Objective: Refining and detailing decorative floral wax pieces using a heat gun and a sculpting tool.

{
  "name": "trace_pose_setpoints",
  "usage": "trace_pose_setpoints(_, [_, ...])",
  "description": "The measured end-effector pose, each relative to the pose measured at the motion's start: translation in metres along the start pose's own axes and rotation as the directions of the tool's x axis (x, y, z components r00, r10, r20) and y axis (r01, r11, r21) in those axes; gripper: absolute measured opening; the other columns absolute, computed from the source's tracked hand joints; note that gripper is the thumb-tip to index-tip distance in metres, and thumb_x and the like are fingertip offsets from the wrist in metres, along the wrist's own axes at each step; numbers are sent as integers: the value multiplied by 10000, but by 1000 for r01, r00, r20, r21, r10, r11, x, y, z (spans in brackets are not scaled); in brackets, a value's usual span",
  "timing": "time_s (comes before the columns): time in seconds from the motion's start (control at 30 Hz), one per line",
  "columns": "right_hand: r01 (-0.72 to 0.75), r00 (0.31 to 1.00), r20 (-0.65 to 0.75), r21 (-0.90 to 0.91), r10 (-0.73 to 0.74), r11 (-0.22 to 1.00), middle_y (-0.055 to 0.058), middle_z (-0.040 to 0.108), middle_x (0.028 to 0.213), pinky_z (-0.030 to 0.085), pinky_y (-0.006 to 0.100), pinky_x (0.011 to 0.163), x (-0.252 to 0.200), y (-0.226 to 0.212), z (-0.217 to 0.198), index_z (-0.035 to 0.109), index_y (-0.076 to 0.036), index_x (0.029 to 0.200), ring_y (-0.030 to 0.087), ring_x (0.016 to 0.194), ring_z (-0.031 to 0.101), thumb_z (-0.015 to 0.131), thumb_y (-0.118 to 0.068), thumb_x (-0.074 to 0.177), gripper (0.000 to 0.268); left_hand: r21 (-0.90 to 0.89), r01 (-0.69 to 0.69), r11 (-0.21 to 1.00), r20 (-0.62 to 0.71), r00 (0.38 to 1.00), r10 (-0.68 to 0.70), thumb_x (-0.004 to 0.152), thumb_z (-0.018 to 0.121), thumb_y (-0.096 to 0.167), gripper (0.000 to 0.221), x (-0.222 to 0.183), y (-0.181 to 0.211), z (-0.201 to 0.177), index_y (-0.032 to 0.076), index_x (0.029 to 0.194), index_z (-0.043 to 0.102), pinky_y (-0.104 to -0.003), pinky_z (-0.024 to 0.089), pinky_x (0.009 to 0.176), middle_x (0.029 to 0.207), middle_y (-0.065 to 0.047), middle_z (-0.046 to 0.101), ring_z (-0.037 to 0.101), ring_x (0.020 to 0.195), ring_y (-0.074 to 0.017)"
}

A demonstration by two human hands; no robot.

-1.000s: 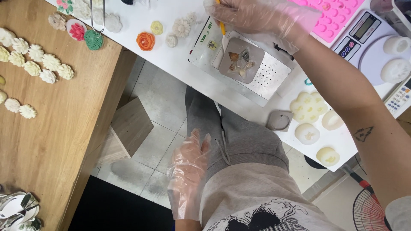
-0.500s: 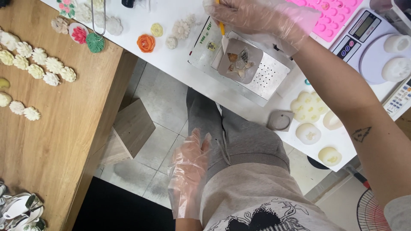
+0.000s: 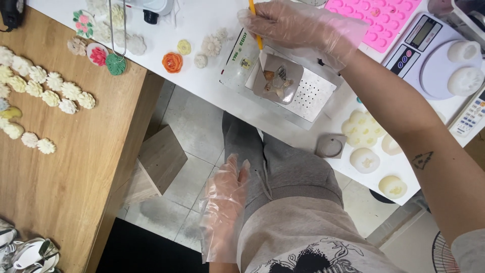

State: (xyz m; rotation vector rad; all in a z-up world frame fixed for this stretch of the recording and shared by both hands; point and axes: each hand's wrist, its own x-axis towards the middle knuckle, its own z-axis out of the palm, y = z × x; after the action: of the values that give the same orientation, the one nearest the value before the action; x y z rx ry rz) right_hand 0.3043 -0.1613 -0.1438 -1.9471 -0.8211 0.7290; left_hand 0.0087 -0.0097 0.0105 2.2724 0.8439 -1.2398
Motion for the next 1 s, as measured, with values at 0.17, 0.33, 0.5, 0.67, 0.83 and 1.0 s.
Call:
trace_pose_setpoints(0.17, [-70, 998, -13, -84, 69, 994, 72, 688, 856, 536, 331, 678, -3, -17, -5, 694, -21, 1091, 149, 732, 640, 492, -469, 1114, 492, -2, -45, 999, -101, 994, 45, 990, 512, 480, 510, 6, -10, 17, 172, 1393, 572, -460, 585, 861, 1137, -149, 722, 714, 1029, -330])
trace_pose_setpoints(0.33, [-52, 999, -3, -72, 52, 996, 80, 690, 840, 536, 343, 675, -5, -15, -6, 692, -14, 1071, 156, 725, 635, 490, -475, 1117, 505, 17, -47, 999, -88, 995, 49, 993, 511, 481, 512, 2, -4, 13, 171, 1395, 570, -467, 587, 850, 1117, -147, 726, 718, 1011, -331])
trace_pose_setpoints(0.5, [87, 996, -24, -74, -89, 993, 89, 670, 845, 527, 343, 692, -6, -1, -6, 676, 14, 1067, 168, 749, 636, 519, -467, 1123, 509, 13, -56, 998, -90, 994, 57, 990, 529, 472, 499, 3, -4, 14, 170, 1384, 584, -464, 590, 843, 1101, -151, 732, 723, 1000, -330])
trace_pose_setpoints(0.67, [-80, 997, -9, -118, 79, 990, 100, 641, 782, 505, 372, 658, -11, -20, -10, 682, 9, 1005, 194, 689, 599, 527, -473, 1109, 517, -3, -88, 996, -108, 990, 88, 982, 541, 444, 487, 5, -8, 20, 166, 1380, 584, -460, 593, 835, 1104, -150, 731, 727, 992, -324])
trace_pose_setpoints(0.83, [-36, 999, -18, -58, 35, 998, 82, 651, 802, 517, 354, 674, -12, -16, -10, 669, 21, 1021, 166, 718, 612, 529, -468, 1103, 516, 29, -98, 995, -106, 989, 101, 979, 537, 441, 496, 3, -5, 20, 177, 1396, 575, -462, 596, 829, 1110, -149, 733, 729, 985, -327])
trace_pose_setpoints(1.0, [-47, 999, 8, -65, 48, 997, 76, 657, 824, 523, 345, 711, -13, -21, -12, 675, -4, 1094, 160, 742, 607, 497, -468, 1114, 498, -19, -96, 995, -128, 987, 93, 989, 534, 471, 507, 3, -8, 25, 157, 1383, 585, -445, 615, 823, 1134, -157, 728, 732, 1016, -321])
